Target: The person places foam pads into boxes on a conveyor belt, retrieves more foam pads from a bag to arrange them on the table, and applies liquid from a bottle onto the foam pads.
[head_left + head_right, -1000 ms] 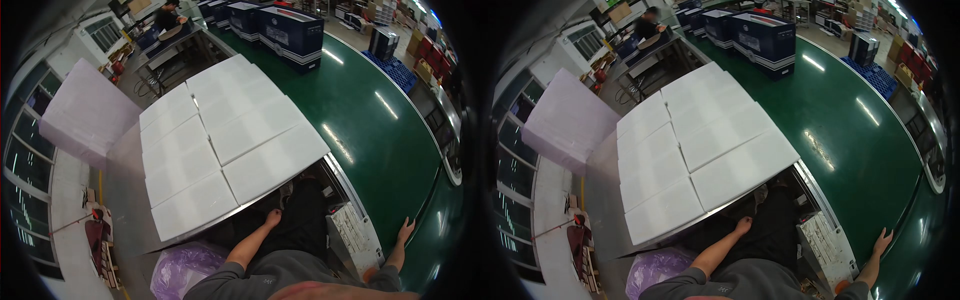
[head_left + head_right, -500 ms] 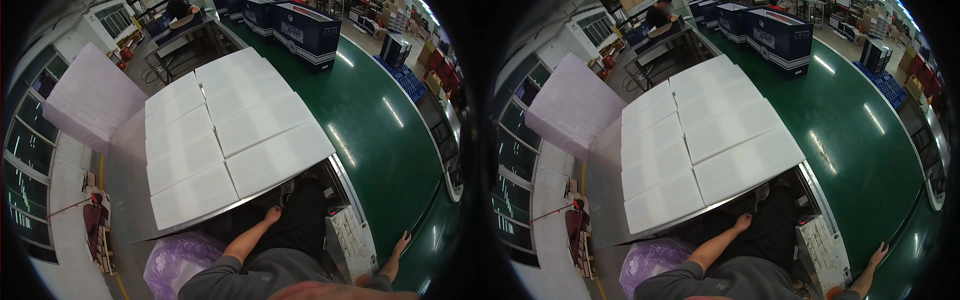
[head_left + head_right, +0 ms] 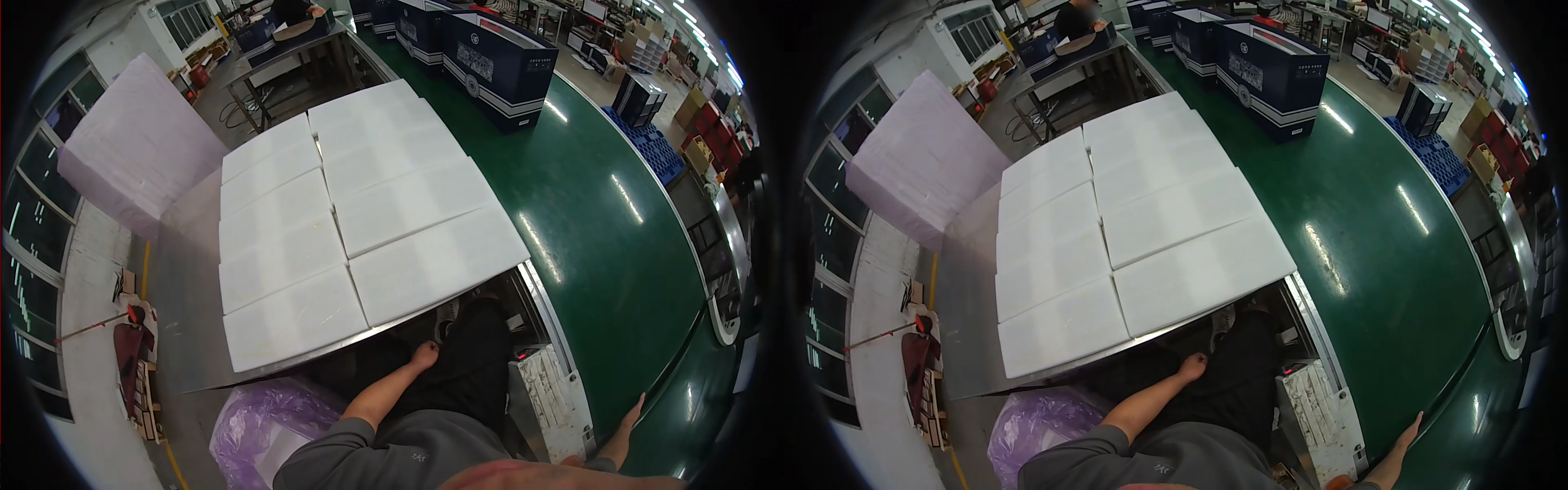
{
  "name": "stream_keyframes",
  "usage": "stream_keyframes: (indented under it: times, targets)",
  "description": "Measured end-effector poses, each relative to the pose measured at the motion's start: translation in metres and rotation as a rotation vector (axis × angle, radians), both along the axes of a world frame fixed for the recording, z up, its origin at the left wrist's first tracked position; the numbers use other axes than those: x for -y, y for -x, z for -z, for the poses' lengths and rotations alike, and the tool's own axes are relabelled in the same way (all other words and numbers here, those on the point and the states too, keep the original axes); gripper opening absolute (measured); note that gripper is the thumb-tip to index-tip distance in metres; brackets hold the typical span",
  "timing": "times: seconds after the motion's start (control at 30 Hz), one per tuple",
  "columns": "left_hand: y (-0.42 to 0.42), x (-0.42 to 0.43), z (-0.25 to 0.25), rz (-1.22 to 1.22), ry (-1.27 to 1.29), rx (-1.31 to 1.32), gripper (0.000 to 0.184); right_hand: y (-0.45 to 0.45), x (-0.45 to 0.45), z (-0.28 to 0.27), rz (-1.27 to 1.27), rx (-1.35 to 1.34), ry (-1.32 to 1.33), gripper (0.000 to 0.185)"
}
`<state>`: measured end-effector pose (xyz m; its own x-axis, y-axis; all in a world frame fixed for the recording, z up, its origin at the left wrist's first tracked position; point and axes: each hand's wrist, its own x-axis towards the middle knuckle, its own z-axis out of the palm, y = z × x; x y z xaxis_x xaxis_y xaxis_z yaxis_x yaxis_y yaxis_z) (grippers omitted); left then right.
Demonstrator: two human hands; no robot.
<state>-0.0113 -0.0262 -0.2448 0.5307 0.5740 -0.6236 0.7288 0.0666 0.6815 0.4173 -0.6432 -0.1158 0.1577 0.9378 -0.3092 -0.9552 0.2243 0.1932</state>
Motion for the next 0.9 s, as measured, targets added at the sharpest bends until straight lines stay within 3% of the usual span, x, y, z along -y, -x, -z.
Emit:
stream_keyframes:
  times: [0.07,0.17,0.23,0.3,0.5,0.7,0.9]
  targets:
    - [0.003,0.003,0.006,-0.027,-0.038,0.031,0.031,0.005,-0.005,-0.005,-0.083,0.016,-0.081,0.074]
    - [0.007,0.000,0.003,0.011,-0.073,0.002,0.031,0.029,0.036,0.014,0.559,0.822,1.223,0.075]
    - [0.013,-0.002,0.001,0.006,-0.095,0.004,0.030,0.028,0.053,0.034,0.547,0.976,1.342,0.075]
    - [0.019,-0.004,0.005,0.005,-0.114,0.004,0.030,0.064,0.022,0.001,0.548,1.003,1.480,0.076]
    - [0.018,-0.004,0.002,0.018,-0.065,-0.034,0.032,0.051,0.019,0.013,0.427,0.792,1.736,0.081]
    - [0.017,-0.002,0.000,-0.015,-0.072,0.000,0.030,0.053,0.018,0.005,0.379,0.836,1.913,0.081]
    - [0.016,0.000,-0.004,-0.037,-0.036,0.014,0.030,0.060,0.018,-0.005,0.147,1.147,2.190,0.073]
